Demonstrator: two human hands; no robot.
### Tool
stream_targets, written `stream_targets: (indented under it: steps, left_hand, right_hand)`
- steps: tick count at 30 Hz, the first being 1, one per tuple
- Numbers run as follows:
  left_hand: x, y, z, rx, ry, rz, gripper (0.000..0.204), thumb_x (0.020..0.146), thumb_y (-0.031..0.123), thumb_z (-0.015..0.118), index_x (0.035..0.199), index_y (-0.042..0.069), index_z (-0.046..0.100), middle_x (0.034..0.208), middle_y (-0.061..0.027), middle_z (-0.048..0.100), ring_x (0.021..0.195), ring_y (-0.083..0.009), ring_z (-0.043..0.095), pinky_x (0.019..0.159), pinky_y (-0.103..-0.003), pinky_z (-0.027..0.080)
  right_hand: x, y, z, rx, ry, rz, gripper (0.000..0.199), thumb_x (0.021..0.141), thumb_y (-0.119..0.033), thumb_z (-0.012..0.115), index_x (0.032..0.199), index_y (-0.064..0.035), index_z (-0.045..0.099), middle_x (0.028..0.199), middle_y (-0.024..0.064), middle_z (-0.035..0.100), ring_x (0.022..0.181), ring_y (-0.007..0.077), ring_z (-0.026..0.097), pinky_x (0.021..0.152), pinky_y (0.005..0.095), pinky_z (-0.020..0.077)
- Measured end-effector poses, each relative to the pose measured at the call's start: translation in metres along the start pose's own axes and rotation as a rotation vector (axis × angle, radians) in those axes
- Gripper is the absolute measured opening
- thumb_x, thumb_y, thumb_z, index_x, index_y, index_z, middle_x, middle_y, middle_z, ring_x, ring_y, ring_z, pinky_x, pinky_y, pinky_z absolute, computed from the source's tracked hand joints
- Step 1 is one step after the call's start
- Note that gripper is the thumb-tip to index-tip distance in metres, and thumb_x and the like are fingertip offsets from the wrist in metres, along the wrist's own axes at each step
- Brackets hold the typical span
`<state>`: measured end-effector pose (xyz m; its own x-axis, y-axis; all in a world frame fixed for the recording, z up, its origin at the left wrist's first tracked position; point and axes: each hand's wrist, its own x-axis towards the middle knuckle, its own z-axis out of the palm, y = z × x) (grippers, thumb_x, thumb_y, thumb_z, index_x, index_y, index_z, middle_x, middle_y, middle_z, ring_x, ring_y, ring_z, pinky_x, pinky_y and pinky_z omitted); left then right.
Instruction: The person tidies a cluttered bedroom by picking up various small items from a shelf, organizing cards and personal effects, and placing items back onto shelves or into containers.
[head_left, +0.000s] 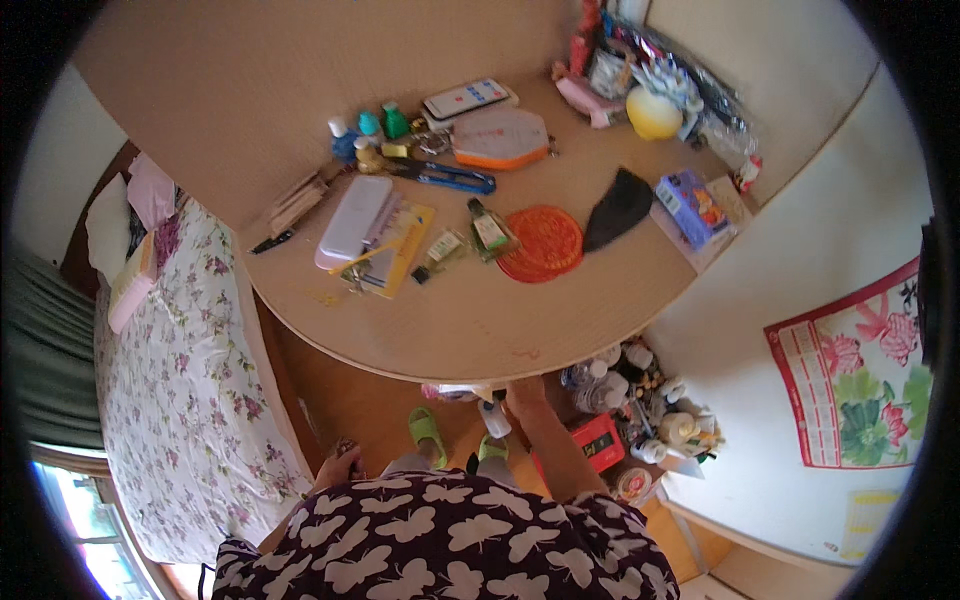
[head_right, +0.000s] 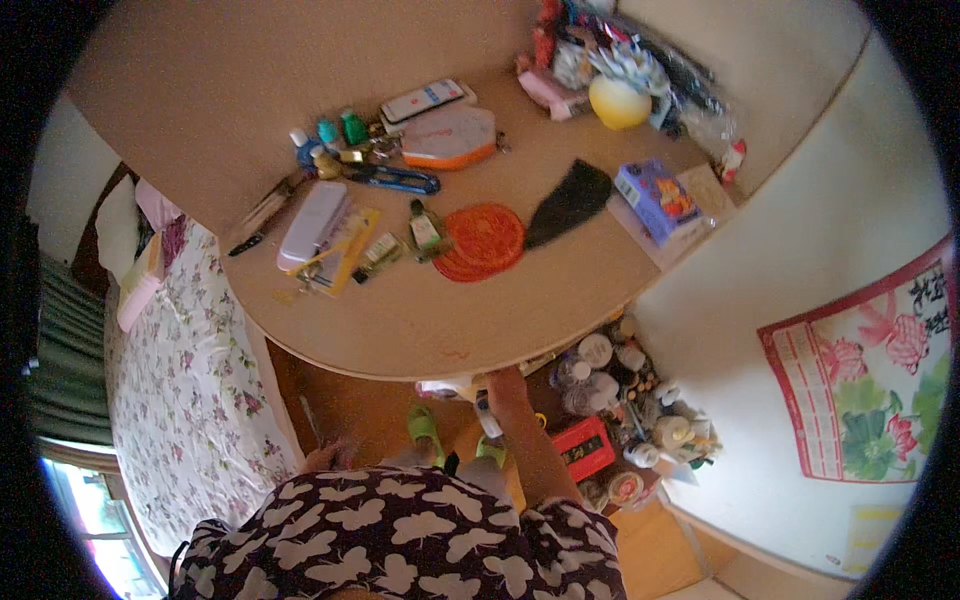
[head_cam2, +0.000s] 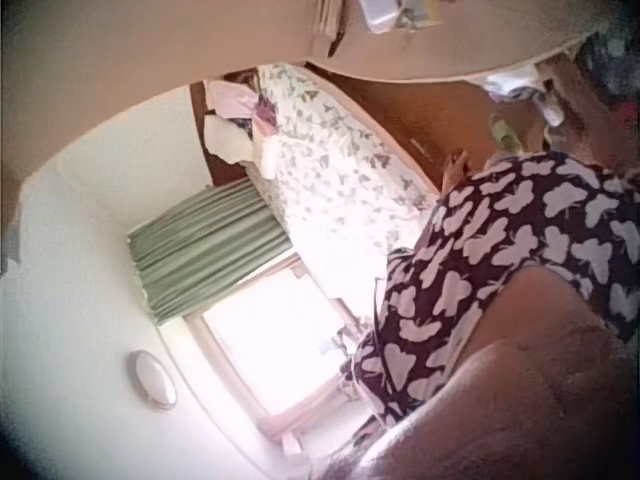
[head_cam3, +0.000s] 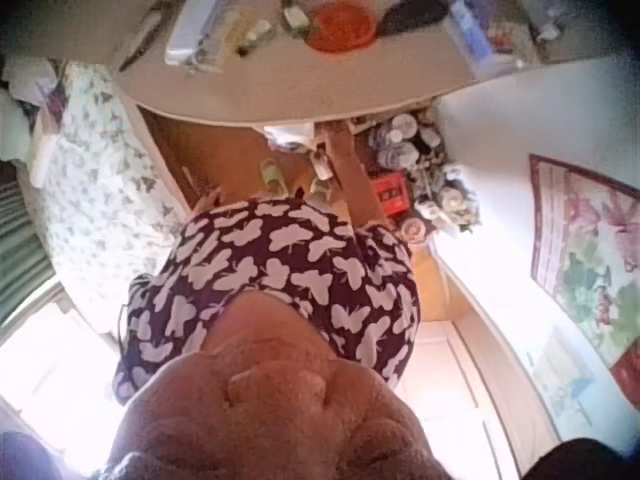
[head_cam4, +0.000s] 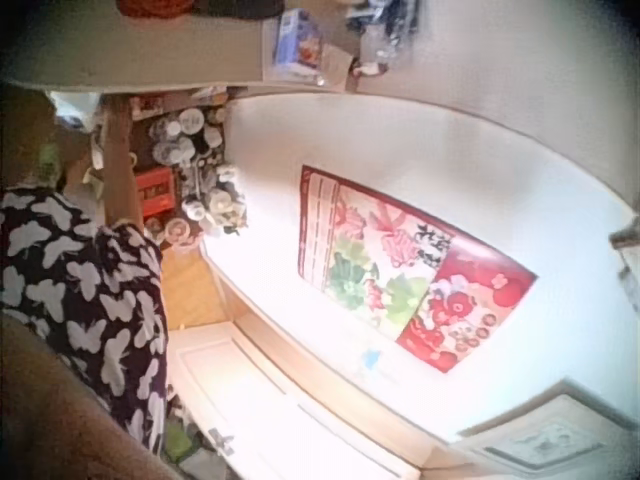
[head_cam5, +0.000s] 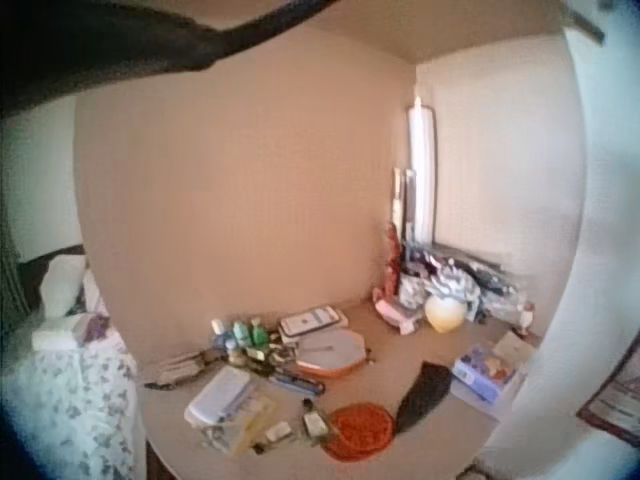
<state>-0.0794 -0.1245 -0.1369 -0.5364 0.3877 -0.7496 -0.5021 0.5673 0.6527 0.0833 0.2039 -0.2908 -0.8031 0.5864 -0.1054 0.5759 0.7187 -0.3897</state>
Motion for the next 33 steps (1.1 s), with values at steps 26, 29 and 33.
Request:
stream_targets:
  steps: [26, 29, 33]
  left_hand:
    - [0.036, 0.029, -0.003, -0.226, -0.336, 0.100, 0.029, 0.086, 0.023, 0.047, 0.061, 0.009, 0.039, 0.051, -0.0027, 0.041, 0.041, -0.0128, 0.041, 0.041, -0.027, 0.037]
    - [0.037, 0.024, -0.006, -0.396, -0.325, -0.012, 0.027, 0.086, 0.023, 0.047, 0.064, 0.009, 0.042, 0.052, -0.0031, 0.043, 0.042, -0.0125, 0.042, 0.041, -0.027, 0.038]
    - [0.058, -0.002, -0.016, -0.382, -0.347, 0.016, 0.025, 0.086, 0.022, 0.046, 0.066, 0.008, 0.043, 0.052, -0.0035, 0.044, 0.043, -0.0124, 0.043, 0.041, -0.028, 0.039]
  right_hand:
    - [0.052, -0.175, -0.384, -0.009, 0.345, -0.439, 0.033, 0.072, -0.004, 0.055, 0.103, -0.0025, 0.047, 0.100, 0.0187, 0.052, 0.088, 0.0333, 0.054, 0.071, 0.0414, 0.0451]
    - [0.049, -0.179, -0.380, 0.215, 0.335, -0.459, 0.021, 0.075, -0.006, 0.057, 0.095, -0.0048, 0.050, 0.088, 0.0127, 0.054, 0.074, 0.0251, 0.055, 0.056, 0.0336, 0.0441]
    - [0.051, -0.200, -0.371, 0.175, 0.299, -0.535, 0.022, 0.077, -0.019, 0.064, 0.083, -0.0046, 0.048, 0.075, 0.0112, 0.056, 0.068, 0.0271, 0.056, 0.058, 0.0346, 0.0437]
